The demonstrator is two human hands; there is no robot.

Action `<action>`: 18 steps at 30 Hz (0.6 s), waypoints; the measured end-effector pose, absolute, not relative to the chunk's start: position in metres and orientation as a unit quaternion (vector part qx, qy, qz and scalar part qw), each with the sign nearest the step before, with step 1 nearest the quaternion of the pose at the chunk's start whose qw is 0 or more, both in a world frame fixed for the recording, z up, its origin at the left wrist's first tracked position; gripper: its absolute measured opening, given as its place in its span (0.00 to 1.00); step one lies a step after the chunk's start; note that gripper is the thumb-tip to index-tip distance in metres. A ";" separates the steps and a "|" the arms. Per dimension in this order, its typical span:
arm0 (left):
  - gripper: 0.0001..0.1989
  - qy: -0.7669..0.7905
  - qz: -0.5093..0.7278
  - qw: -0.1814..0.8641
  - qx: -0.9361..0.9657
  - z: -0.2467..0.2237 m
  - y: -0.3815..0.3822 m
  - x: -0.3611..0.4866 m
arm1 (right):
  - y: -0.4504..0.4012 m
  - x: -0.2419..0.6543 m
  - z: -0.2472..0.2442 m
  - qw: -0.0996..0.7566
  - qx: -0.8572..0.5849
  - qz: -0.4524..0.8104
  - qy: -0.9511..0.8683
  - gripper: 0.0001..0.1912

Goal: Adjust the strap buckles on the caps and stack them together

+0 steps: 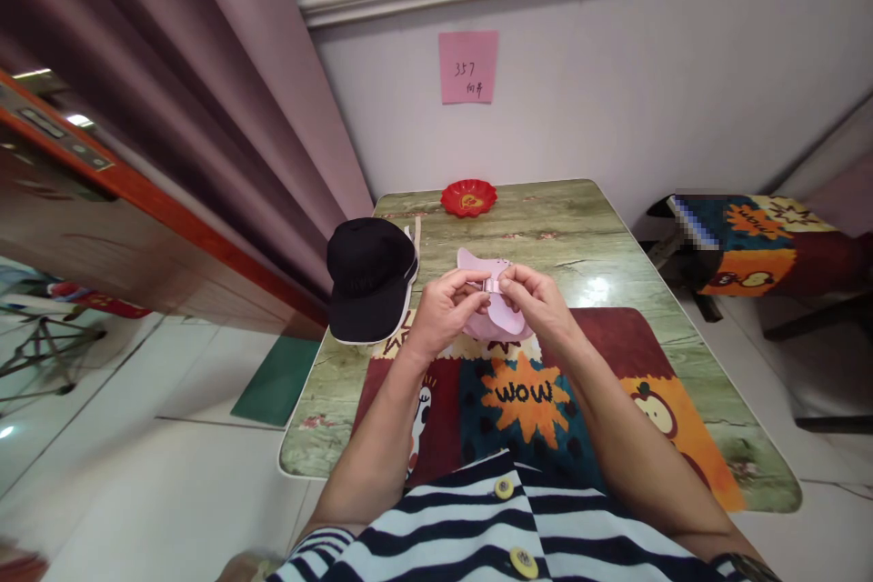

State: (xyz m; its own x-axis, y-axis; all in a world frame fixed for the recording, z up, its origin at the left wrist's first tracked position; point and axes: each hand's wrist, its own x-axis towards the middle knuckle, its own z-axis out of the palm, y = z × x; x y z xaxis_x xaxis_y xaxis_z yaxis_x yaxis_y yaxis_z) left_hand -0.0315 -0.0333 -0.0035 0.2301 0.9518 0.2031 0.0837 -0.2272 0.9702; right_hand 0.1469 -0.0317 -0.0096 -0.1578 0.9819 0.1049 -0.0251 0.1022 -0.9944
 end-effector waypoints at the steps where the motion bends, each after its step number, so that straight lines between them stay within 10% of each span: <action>1: 0.15 0.412 0.462 0.463 0.634 -0.003 -0.033 -0.032 | -0.032 0.147 -0.009 0.490 -0.425 0.515 -0.561 0.14; 18: 0.20 0.434 0.472 0.447 0.623 0.003 -0.037 -0.028 | -0.033 0.146 -0.012 0.489 -0.425 0.472 -0.599 0.15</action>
State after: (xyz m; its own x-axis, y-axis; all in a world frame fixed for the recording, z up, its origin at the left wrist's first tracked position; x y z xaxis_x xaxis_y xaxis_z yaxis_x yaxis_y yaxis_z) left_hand -0.0280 -0.0369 0.0029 0.1769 0.9636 0.2004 0.1188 -0.2231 0.9675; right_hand 0.1460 -0.0334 -0.0115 -0.1616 0.9695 0.1842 0.0480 0.1941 -0.9798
